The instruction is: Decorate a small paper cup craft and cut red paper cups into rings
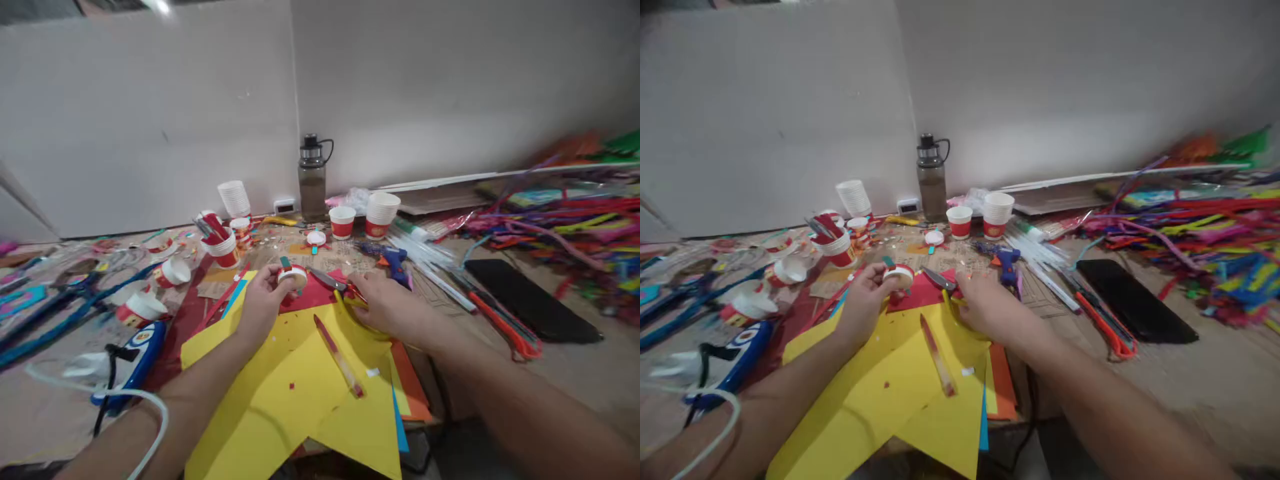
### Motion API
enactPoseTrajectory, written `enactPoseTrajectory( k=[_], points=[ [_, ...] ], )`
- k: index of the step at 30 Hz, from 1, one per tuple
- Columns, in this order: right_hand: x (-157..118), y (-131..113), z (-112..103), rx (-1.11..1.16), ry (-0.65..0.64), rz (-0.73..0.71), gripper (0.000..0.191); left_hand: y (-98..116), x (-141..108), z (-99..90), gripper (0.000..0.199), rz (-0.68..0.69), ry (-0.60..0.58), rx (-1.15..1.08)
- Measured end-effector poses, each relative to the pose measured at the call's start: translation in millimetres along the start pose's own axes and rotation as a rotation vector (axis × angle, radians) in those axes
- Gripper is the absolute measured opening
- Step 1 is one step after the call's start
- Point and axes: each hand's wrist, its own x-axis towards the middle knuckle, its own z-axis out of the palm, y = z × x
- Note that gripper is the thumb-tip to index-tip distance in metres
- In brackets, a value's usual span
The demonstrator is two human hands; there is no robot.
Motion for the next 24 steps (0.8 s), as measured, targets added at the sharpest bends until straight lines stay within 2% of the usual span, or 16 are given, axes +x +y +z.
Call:
enactPoseTrajectory(
  k=[4,9,13,17,20,24],
  points=[
    [1.2,0.5,-3.5,0.079,0.086,0.005,0.04,4.6,5.7,-5.1,0.028,0.054,0.06,-0.025],
    [-4.7,-7.7,-7.3,0.218,0.092,-0.159,0.035,14.9,11.6,-11.8,0.03,0.173,0.159,-0.123],
    [-10.6,-14.9,-9.3,0.294,0.038,-0.276,0.034,27.2,10.2,-14.8,0.03,0.223,0.184,-0.145],
    [-15.5,-17.3,-11.9,0.362,-0.088,-0.331,0.037,36.1,6.8,-14.1,0.028,0.271,0.171,-0.161],
    [-18.4,-19.2,-14.8,0.407,-0.173,-0.364,0.036,35.7,5.4,-12.9,0.028,0.266,0.166,-0.143],
    [-17.8,-19.7,-20.9,0.432,-0.216,-0.382,0.027,28.5,4.3,-9.9,0.028,0.218,0.113,-0.126]
  ],
)
